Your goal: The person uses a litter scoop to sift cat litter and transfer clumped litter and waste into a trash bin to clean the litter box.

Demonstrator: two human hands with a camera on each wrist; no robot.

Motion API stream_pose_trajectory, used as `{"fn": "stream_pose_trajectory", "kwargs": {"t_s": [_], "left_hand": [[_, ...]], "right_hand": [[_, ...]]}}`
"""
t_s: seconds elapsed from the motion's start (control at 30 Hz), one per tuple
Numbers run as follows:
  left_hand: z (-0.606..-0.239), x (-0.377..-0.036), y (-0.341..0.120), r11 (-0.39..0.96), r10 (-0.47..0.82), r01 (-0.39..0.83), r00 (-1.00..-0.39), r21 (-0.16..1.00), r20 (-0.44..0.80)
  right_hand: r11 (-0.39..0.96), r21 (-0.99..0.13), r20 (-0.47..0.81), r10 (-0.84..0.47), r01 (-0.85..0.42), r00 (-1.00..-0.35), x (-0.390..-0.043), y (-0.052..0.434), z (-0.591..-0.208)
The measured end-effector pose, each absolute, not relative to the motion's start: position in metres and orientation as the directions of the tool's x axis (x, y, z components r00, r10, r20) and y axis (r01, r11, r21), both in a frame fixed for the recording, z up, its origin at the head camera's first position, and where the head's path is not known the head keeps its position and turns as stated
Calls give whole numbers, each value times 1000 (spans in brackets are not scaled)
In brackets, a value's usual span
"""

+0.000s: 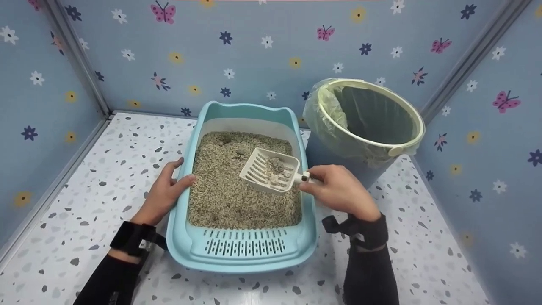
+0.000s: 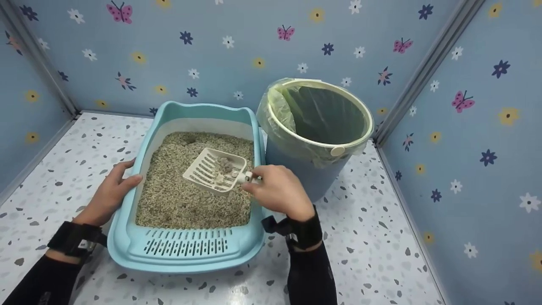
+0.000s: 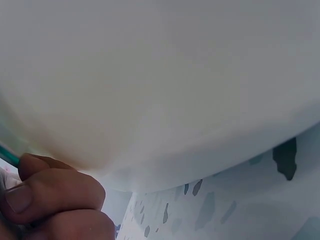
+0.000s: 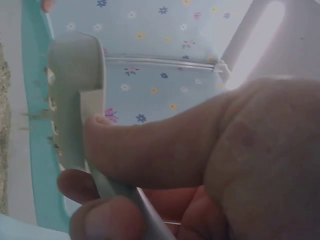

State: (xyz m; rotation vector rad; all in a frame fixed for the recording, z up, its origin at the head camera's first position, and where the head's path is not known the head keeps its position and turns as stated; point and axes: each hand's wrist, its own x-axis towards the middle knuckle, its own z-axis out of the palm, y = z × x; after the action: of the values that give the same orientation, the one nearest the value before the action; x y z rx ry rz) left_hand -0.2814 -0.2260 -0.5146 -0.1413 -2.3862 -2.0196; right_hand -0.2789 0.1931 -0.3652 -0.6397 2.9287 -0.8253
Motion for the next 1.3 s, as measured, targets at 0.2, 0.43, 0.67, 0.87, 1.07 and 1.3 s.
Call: {"fn": "stream_pose_trajectory", "kwargs": {"t_s": [0.2,0.43,0.67,0.87,1.07,1.3], "left_hand": [[-513,-282,-226,161,55,81,-996,984,73],[-513,-283,-226,140,52,81,-996,987,74],[-515,-283,-223,137,66,71,-996,988,63],[-515,-282,-225,158,46,84,-996,984,77],[-514,-282,-227,144,61,81,-995,986,72],[-515,-282,-225,148,68,78,-995,986,68]], "right_hand": [[739,-527,89,-443,-420,-892,-284,189,-368],[745,-512,87,-449,-427,-889,-281,190,-370],[753,-493,108,-445,-436,-889,-278,196,-367],[722,-520,84,-489,-457,-868,-282,191,-371],[741,-496,84,-477,-453,-875,-278,200,-367],[724,-501,95,-498,-473,-862,-280,198,-369]]}}
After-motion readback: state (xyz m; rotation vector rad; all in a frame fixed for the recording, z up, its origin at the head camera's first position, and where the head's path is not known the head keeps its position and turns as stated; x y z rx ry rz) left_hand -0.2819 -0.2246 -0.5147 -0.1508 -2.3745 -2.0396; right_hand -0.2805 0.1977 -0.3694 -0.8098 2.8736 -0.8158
